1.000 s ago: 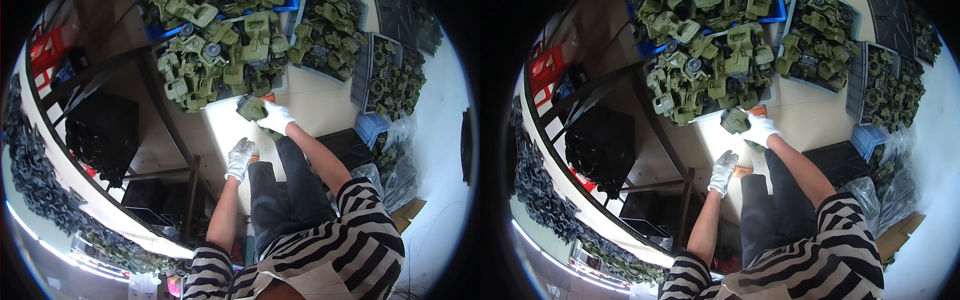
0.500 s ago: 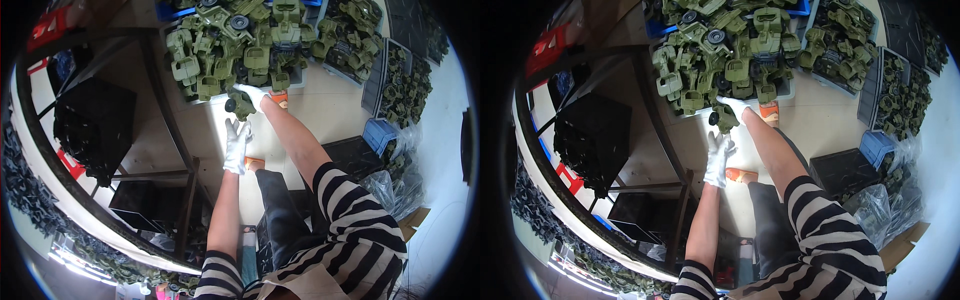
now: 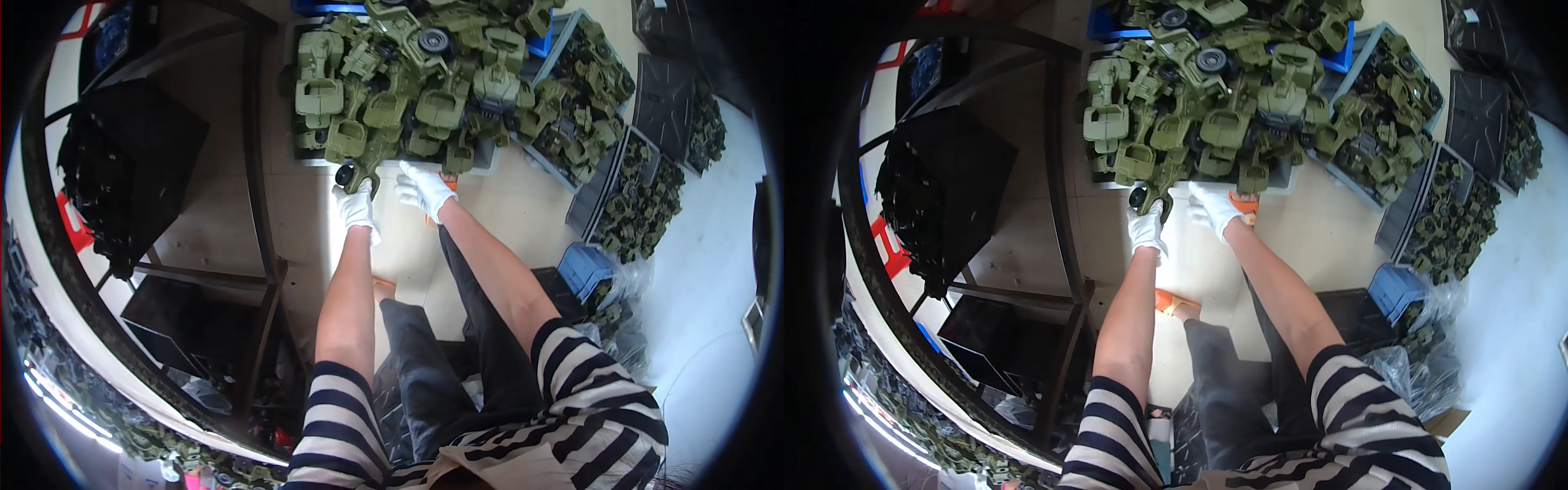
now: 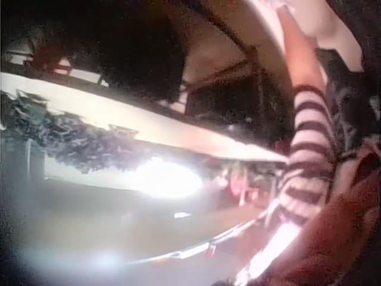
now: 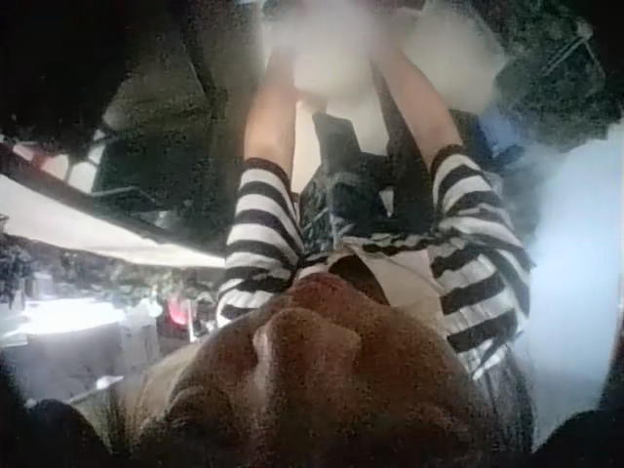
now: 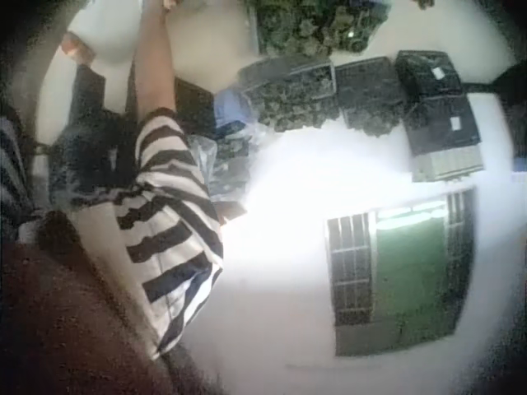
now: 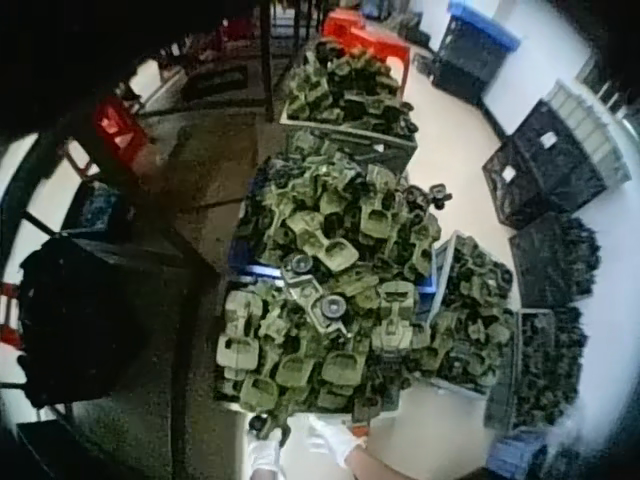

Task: The person assembles green plastic toy tanks by hand. They pick up tank bodies and black wheels from piles on a table, snap the wheels onto the bodies, and place the completed units into blue plastic bins.

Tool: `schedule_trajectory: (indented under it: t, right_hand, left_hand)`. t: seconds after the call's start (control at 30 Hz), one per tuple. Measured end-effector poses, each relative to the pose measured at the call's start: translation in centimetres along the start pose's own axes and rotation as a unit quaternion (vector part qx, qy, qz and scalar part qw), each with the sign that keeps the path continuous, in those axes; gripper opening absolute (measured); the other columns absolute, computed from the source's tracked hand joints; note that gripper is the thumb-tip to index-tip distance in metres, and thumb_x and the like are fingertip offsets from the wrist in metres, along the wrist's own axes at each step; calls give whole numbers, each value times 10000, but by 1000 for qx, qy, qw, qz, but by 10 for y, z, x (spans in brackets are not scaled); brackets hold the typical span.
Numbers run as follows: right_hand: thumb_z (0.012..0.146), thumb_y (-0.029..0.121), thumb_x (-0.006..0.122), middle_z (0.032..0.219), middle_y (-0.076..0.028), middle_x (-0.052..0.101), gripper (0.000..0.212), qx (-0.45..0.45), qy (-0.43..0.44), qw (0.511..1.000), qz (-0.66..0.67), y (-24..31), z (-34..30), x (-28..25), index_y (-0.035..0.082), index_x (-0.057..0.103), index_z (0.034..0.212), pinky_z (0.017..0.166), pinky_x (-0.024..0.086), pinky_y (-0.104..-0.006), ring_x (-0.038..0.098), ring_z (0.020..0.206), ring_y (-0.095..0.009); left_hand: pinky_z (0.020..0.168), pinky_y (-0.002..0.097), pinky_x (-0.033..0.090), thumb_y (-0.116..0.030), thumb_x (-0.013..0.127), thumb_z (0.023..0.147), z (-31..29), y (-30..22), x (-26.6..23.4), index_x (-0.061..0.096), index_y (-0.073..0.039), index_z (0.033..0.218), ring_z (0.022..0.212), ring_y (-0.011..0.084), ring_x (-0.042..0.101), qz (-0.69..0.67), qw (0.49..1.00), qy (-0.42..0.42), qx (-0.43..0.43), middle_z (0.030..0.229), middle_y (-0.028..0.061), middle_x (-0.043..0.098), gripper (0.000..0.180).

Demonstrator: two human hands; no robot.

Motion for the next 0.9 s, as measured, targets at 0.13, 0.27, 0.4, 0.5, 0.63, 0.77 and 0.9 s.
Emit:
schedule_trajectory:
  t: [0.13,0.27,0.4,0.5,0.63,0.77,0.9]
  right_hand:
    - [888,462,677,1189,-115,626,572,31,-35,996,-79,-5,0,-3,39,570,1259,866,524,-378,626,1018,-236]
    - [898,384,687,1143,-72,660,561,-36,-89,967,-234,13,-12,-7,5,571,1295,766,501,-296,621,877,-150]
    - [910,329,681,1123,-51,662,550,-114,-90,931,-336,12,9,-10,5,545,1333,721,481,-271,612,863,-114]
    - [918,341,668,1128,-57,661,545,-75,-60,953,-286,13,2,-5,10,546,1333,736,485,-274,622,893,-121]
    - [915,323,664,1086,-43,670,468,-67,-67,956,-279,22,-30,-2,18,591,1262,725,485,-264,623,873,-112]
    - [903,308,661,946,-29,653,324,-52,-48,961,-268,9,-49,-11,54,650,1104,699,462,-271,579,812,-118]
    - [940,335,621,738,-41,662,276,119,137,877,-445,-27,-135,16,62,649,910,491,482,-275,612,559,-132]
  left_hand:
    - [685,357,549,-141,807,772,31,19,-16,102,-61,1503,881,228,639,-60,991,12,-120,1183,161,587,1019]
    - [695,359,540,-146,799,780,1,-24,-32,311,-45,1408,903,201,627,-155,964,102,-189,1187,131,586,802]
    - [874,365,504,-153,778,808,1,-37,-29,111,-84,1539,1080,214,578,-84,987,110,-80,1324,140,516,992]
    - [965,360,441,-191,792,786,14,-20,-35,-13,-46,1546,1157,230,511,-104,976,169,-85,1409,160,432,1117]
    - [1024,475,405,-457,757,813,16,-35,-64,-45,-136,1543,1257,296,478,-271,942,40,-191,1495,141,361,1132]
    - [975,404,458,-643,600,854,4,45,-92,340,-80,1461,1350,223,359,-293,912,157,-239,1538,106,310,868]
    - [1048,401,418,-370,467,942,-157,5,-117,451,-91,1390,1331,301,434,337,858,301,243,1428,191,450,527]
Point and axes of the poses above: each hand's wrist, its own z-axis towards the middle knuckle, its own x-axis out of the palm, y = z × x, the point moved 5 cm from there along z, towards the middle knuckle
